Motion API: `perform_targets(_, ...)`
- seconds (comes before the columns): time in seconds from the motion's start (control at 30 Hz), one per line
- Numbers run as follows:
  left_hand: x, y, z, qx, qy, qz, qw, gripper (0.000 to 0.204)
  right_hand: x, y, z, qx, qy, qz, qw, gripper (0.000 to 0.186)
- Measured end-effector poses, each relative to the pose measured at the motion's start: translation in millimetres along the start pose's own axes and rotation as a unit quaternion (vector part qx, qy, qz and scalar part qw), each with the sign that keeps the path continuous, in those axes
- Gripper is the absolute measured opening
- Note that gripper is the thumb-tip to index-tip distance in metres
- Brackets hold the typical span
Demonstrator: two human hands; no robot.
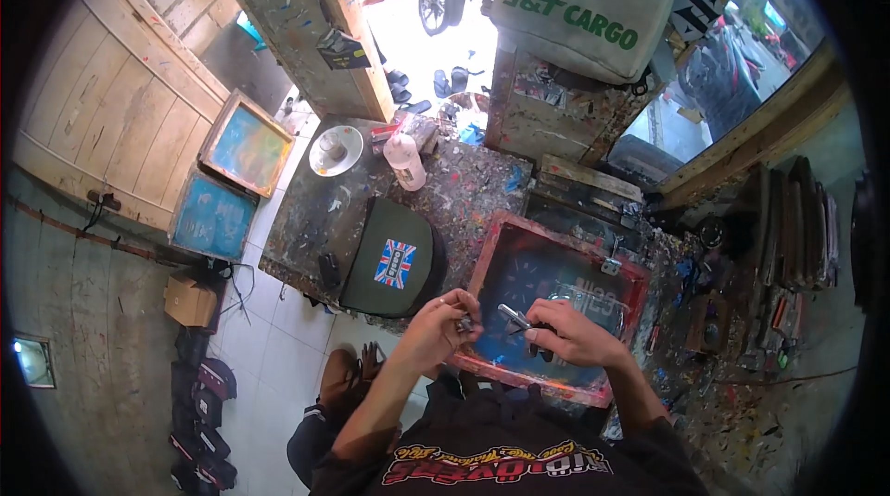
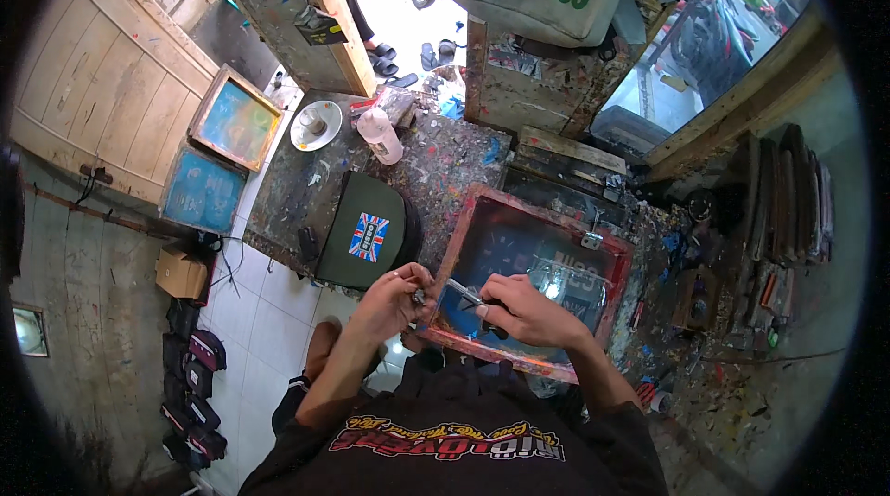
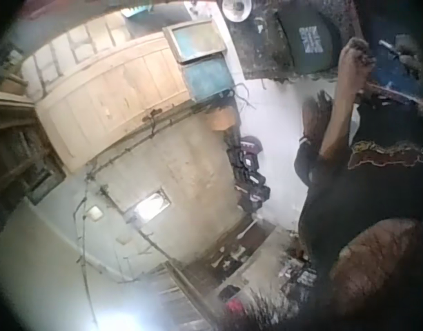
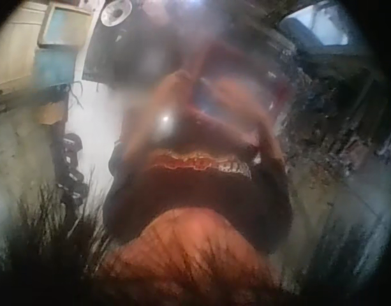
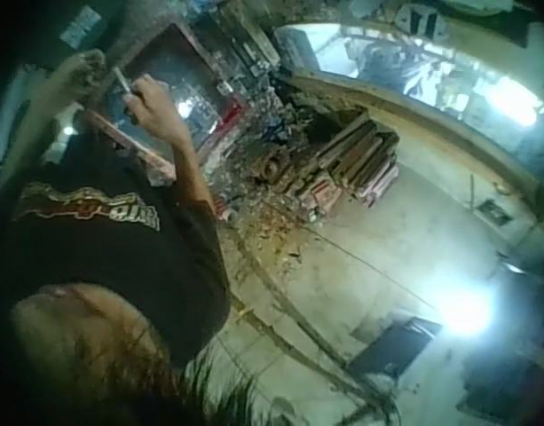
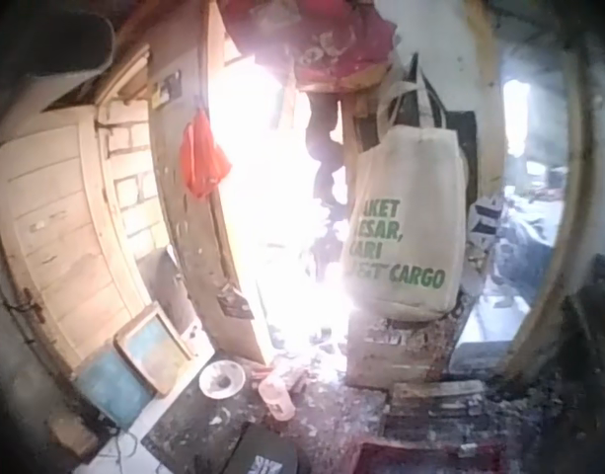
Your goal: The person cleans a screen printing frame and then handles several metal components, including a clamp and mounting hardware.
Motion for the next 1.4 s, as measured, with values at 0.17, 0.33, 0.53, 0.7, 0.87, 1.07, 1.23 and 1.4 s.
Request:
perform_targets(0.17, 23, -4, -24, 0.007, -0.226, -0.148, 0.963, 0.025, -6, 1, -7, 0.04, -0.153, -0.059, 0.986, 0.022)
perform_targets(0.33, 27, -5, -33, -0.024, -0.47, -0.233, 0.851, 0.022, -19, 7, -14, 0.021, -0.262, -0.081, 0.962, 0.025)
perform_targets(0.53, 18, -17, -2, -0.091, -0.036, -0.188, 0.977, 0.018, -39, 21, -21, 0.046, -0.373, -0.106, 0.921, 0.021)
perform_targets(0.7, 17, -3, 33, 0.001, 0.2, -0.11, 0.974, 0.028, -38, 5, -45, -0.032, -0.595, -0.125, 0.793, 0.019)
perform_targets(0.87, 41, 8, 61, -0.06, 0.253, -0.037, 0.965, 0.026, -65, -13, -99, -0.052, -0.722, -0.121, 0.679, 0.019)
perform_targets(1.07, 69, 17, 96, -0.193, -0.05, -0.106, 0.974, 0.012, -75, -8, -132, -0.062, -0.6, -0.257, 0.755, 0.029)
perform_targets(1.23, 121, -17, 77, -0.185, -0.16, -0.043, 0.969, 0.016, -123, 36, -144, -0.14, -0.505, -0.292, 0.8, 0.039)
perform_targets(1.4, 166, -56, -32, -0.052, -0.422, 0.02, 0.905, 0.029, -155, 94, -143, -0.285, -0.361, -0.304, 0.834, 0.034)
Point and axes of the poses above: each hand's wrist, its own y-axis away from the middle knuckle, its own z-axis out of the back of the hand, x = y × z, the point moved 5 cm from there along -y, towards the middle knuckle, and after that the axes turned 2 degrees about y, right-handed, at the moved point
